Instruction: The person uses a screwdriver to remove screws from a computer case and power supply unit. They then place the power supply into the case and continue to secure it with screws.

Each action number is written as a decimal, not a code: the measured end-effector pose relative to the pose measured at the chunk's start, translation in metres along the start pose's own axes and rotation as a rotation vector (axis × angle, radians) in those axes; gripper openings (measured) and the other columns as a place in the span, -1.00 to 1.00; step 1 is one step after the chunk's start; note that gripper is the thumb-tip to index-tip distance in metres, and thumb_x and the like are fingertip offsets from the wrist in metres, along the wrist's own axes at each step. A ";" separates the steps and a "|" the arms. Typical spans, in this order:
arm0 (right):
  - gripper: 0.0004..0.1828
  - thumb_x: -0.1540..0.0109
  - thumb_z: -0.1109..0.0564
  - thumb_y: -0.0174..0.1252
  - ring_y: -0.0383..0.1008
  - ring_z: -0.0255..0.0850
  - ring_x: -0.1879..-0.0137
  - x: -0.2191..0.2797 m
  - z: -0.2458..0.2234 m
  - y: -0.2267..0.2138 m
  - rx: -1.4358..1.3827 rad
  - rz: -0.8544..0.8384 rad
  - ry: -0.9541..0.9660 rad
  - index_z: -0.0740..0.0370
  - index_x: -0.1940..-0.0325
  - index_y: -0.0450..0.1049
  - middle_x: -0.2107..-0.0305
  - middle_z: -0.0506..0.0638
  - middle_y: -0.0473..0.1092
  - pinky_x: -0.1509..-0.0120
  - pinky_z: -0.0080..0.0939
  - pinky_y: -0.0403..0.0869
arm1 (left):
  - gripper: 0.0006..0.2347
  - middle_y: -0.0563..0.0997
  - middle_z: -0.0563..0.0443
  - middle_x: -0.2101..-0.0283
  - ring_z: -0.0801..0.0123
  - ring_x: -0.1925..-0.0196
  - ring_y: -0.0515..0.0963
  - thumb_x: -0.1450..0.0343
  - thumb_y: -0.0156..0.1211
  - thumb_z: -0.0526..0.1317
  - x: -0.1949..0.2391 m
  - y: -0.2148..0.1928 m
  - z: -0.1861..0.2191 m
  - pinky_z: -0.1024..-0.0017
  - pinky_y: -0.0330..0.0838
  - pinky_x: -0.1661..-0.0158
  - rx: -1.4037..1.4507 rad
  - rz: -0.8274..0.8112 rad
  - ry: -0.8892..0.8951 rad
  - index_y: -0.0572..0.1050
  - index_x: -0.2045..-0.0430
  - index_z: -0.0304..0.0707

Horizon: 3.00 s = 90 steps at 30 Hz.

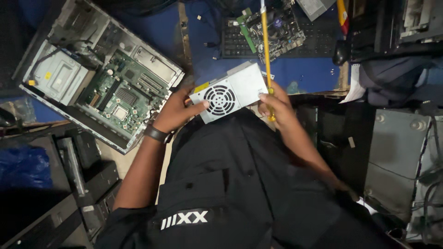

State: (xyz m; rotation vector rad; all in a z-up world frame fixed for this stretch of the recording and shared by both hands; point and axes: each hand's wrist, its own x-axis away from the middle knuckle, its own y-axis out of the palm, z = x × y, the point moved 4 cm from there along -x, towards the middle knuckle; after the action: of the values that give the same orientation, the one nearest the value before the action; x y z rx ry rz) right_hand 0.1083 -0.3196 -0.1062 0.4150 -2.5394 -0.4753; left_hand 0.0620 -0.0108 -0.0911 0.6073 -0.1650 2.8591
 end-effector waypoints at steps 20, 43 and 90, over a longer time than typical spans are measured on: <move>-0.74 -0.43 -0.01 0.10 0.39 -0.45 0.40 -0.009 0.132 -0.106 0.471 0.241 -0.086 0.17 -0.10 0.43 0.42 -0.21 0.40 0.38 -0.40 0.35 | -0.32 0.63 -0.16 0.02 0.33 0.04 0.63 -0.30 0.46 0.06 -0.058 0.011 -0.169 0.37 0.53 0.07 0.120 0.114 -0.209 0.39 -0.15 -0.54; -0.82 -0.21 0.18 0.39 0.43 -0.31 0.26 -0.060 0.058 -0.258 0.814 0.644 -0.375 0.29 0.14 0.64 0.30 -0.05 0.56 0.12 -0.31 0.41 | -0.42 0.56 -0.15 -0.06 0.34 -0.03 0.58 -0.40 0.38 -0.20 -0.083 0.004 -0.134 0.38 0.50 -0.01 -0.024 0.239 -0.051 0.26 -0.29 -0.38; -0.80 -0.13 0.34 0.45 0.53 -0.21 0.08 0.032 -0.026 0.023 0.745 0.115 -0.652 0.32 0.19 0.61 0.23 0.04 0.53 -0.01 -0.27 0.48 | -0.84 0.71 -0.05 0.25 0.48 0.24 0.68 -0.43 0.31 -0.33 -0.056 0.112 -0.001 0.56 0.61 0.27 0.586 -0.306 -0.077 0.64 0.16 -0.41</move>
State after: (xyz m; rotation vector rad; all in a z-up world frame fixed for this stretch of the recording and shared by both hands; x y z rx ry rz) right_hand 0.0924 -0.3179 -0.0620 0.4084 -3.3004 0.4983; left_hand 0.0858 -0.1300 -0.1220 0.7625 0.7136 2.5646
